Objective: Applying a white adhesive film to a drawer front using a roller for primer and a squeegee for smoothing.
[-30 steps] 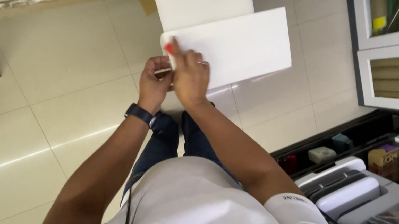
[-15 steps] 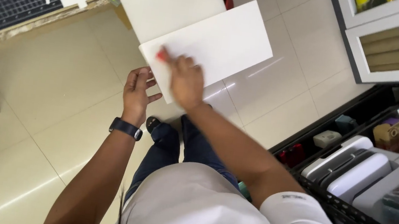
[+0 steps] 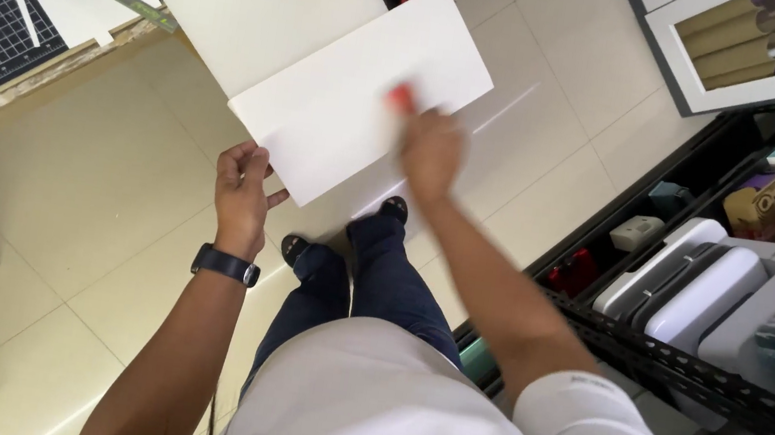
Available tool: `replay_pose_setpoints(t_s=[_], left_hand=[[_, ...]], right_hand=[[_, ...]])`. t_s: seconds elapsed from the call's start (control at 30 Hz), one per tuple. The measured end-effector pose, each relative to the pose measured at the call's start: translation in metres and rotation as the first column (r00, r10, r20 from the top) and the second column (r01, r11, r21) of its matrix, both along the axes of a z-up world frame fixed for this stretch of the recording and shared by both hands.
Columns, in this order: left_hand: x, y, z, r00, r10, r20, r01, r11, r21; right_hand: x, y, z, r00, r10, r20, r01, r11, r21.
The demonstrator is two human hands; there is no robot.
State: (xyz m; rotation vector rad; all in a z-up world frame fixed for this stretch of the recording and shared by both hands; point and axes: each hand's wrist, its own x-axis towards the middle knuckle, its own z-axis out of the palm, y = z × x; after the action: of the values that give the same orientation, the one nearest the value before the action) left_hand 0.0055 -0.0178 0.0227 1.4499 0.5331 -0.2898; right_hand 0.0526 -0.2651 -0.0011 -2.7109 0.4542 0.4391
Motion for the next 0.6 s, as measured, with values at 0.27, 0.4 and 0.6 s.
replay_pose_setpoints(t_s=[0.27,0.4,0.6], left_hand=[[0.002,0.000,-0.018,0.999,-0.029,0.020,0.028,0.999,0.047],[0.005,-0.004,0.010,0.999,-0.041,-0.005,0.041,0.999,-0.010],[0.010,-0.009,0.027,0.983,0.061,-0.176,-0.062,0.998,0.003]], right_hand=[[-0.088,0.102,-0.005,0.766,0.424,0.483,-0.399,0.903,-0.160],[-0.048,0.035,-0.001,0.781,0.395,0.483,-0.393,0.913,-0.112],[0.011,-0.025,-0.075,0.694,-0.335,0.637,0.457,0.889,-0.030]])
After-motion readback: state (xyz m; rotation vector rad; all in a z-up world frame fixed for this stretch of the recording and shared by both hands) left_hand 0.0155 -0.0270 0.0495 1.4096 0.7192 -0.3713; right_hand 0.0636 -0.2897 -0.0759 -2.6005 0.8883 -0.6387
